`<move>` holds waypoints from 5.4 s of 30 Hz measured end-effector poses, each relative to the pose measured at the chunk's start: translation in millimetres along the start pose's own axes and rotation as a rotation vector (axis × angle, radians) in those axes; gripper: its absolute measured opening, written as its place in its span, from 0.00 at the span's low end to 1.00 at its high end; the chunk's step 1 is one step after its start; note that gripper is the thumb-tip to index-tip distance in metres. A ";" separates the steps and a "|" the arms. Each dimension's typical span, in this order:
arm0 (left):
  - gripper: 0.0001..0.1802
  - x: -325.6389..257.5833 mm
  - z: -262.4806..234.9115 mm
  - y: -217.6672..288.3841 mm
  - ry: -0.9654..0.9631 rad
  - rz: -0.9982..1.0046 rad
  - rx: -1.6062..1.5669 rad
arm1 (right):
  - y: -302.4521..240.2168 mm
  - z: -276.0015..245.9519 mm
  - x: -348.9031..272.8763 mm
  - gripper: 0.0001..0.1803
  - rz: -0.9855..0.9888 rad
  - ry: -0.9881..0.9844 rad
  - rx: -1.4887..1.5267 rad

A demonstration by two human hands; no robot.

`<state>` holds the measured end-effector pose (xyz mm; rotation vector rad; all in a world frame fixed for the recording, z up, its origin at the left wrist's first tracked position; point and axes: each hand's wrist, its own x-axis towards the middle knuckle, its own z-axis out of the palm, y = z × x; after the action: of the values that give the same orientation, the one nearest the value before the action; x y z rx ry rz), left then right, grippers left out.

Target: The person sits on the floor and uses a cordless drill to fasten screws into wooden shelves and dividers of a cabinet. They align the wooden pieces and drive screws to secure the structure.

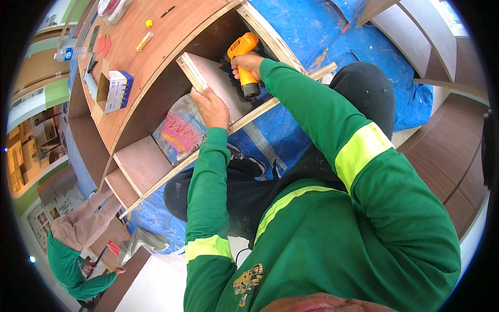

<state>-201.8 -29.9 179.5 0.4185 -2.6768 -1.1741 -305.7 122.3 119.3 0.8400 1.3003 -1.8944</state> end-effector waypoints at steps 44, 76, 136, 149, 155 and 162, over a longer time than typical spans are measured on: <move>0.30 3.4 2.5 -16.6 -0.034 -0.032 -0.036 | -6.9 -8.3 21.1 0.13 -0.075 -0.080 -0.137; 0.31 2.0 3.3 -12.3 -0.025 -0.012 -0.068 | -5.8 -12.2 21.4 0.07 -0.038 -0.092 -0.153; 0.43 1.3 -0.6 -6.9 -0.149 -0.187 -0.411 | -3.4 -13.0 30.5 0.14 -0.050 -0.060 -0.159; 0.35 7.5 -9.8 -7.4 -0.322 -0.399 -0.620 | -1.6 -14.9 29.4 0.14 -0.078 -0.074 -0.193; 0.35 6.3 -10.0 -5.1 -0.304 -0.413 -0.613 | -2.2 -13.7 30.8 0.18 -0.055 -0.066 -0.197; 0.33 7.3 -7.1 -9.5 -0.301 -0.406 -0.613 | -1.4 -14.1 33.5 0.13 -0.056 -0.057 -0.219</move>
<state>-205.0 -43.3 177.6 0.7364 -2.3212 -2.2343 -323.8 130.2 88.7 0.6390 1.4778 -1.7646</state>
